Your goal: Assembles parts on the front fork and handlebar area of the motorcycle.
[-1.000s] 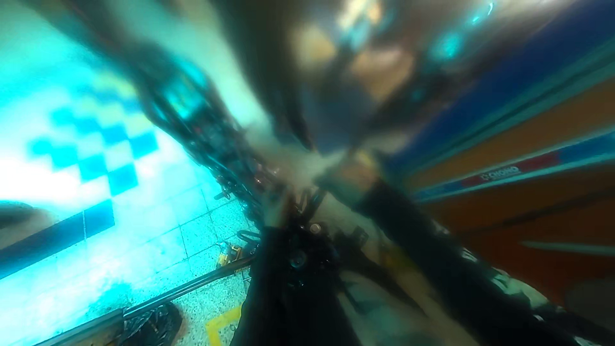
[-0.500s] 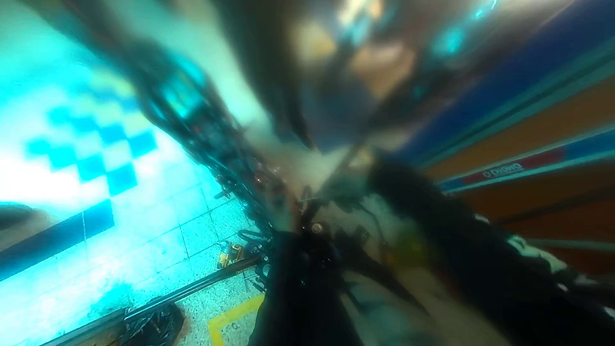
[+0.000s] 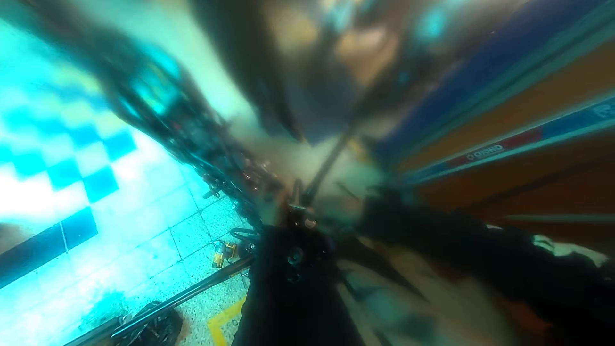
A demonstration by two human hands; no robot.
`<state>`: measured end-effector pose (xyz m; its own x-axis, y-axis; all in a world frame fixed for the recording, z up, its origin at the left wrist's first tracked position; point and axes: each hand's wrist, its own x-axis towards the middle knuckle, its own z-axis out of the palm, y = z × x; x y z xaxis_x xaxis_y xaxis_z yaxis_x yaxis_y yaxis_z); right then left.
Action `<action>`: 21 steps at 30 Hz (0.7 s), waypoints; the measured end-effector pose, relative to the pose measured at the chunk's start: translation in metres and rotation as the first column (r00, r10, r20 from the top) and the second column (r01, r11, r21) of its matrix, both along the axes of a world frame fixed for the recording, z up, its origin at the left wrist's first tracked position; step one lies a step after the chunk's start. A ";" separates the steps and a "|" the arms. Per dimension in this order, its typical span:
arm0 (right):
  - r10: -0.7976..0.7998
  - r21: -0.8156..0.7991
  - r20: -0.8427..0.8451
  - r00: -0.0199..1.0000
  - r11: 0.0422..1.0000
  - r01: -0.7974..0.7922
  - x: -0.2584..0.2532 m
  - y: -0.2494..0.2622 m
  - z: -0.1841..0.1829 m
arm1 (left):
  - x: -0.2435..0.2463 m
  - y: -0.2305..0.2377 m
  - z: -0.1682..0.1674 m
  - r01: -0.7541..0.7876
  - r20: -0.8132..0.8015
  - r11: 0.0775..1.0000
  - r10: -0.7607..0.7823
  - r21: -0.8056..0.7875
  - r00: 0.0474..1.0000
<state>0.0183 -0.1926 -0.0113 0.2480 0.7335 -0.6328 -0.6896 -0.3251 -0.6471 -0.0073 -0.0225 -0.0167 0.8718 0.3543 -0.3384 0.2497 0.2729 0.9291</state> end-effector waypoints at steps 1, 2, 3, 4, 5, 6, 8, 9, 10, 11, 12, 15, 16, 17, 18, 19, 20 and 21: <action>-0.049 -0.002 -0.017 0.999 0.999 0.049 -0.009 0.003 0.000 | 0.001 0.000 0.001 0.004 0.024 1.000 -0.003 -0.011 1.000; -0.093 0.004 -0.029 0.995 0.996 0.093 -0.015 0.006 0.000 | 0.002 0.000 0.001 0.006 0.048 1.000 -0.005 -0.017 0.999; -0.122 0.011 -0.047 0.991 0.992 0.123 -0.021 0.008 -0.001 | 0.002 0.000 0.001 0.013 0.064 1.000 -0.011 -0.023 0.998; -0.144 0.021 -0.067 0.987 0.989 0.146 -0.026 0.009 -0.001 | 0.002 0.001 0.001 0.021 0.064 0.999 -0.019 -0.032 0.998; -0.157 0.029 -0.088 0.984 0.987 0.160 -0.030 0.011 0.003 | 0.001 0.002 0.002 0.031 0.055 0.999 -0.029 -0.040 0.998; -0.173 0.025 -0.108 0.979 0.984 0.177 -0.035 0.013 0.011 | 0.001 0.004 0.002 0.051 0.044 0.998 -0.049 -0.046 0.998; -0.273 -0.081 -0.105 0.956 0.961 0.265 -0.047 0.024 0.045 | 0.000 0.012 -0.006 0.129 0.061 0.990 -0.125 -0.065 0.990; -0.332 -0.111 -0.113 0.936 0.941 0.320 -0.054 0.030 0.052 | 0.001 0.019 -0.019 0.171 0.102 0.981 -0.162 -0.087 0.981; -0.378 -0.109 -0.136 0.916 0.925 0.365 -0.059 0.034 0.054 | 0.002 0.026 -0.037 0.211 0.158 0.970 -0.191 -0.121 0.969; -0.409 -0.092 -0.169 0.897 0.912 0.399 -0.063 0.036 0.054 | 0.003 0.031 -0.048 0.244 0.204 0.958 -0.212 -0.148 0.956; -0.440 -0.071 -0.201 0.875 0.898 0.435 -0.068 0.039 0.052 | 0.003 0.034 -0.054 0.271 0.231 0.949 -0.230 -0.160 0.945; -0.499 -0.051 -0.270 0.823 0.861 0.506 -0.076 0.046 0.053 | 0.002 0.037 -0.056 0.323 0.283 0.932 -0.270 -0.162 0.920; -0.519 -0.059 -0.285 0.806 0.849 0.526 -0.077 0.049 0.055 | 0.003 0.037 -0.057 0.335 0.296 0.930 -0.281 -0.150 0.913; -0.537 -0.062 -0.303 0.787 0.835 0.547 -0.080 0.051 0.056 | 0.003 0.038 -0.058 0.343 0.310 0.927 -0.284 -0.155 0.907; -0.556 -0.060 -0.321 0.767 0.820 0.570 -0.082 0.054 0.056 | 0.002 0.039 -0.059 0.354 0.324 0.921 -0.289 -0.163 0.901; -0.574 -0.056 -0.342 0.744 0.803 0.594 -0.085 0.057 0.057 | 0.001 0.041 -0.060 0.371 0.334 0.915 -0.305 -0.156 0.892; -0.586 -0.038 -0.364 0.724 0.786 0.617 -0.089 0.059 0.056 | 0.001 0.043 -0.061 0.392 0.342 0.909 -0.327 -0.141 0.881; -0.598 -0.019 -0.393 0.699 0.765 0.644 -0.092 0.061 0.055 | 0.000 0.045 -0.062 0.414 0.350 0.900 -0.347 -0.137 0.870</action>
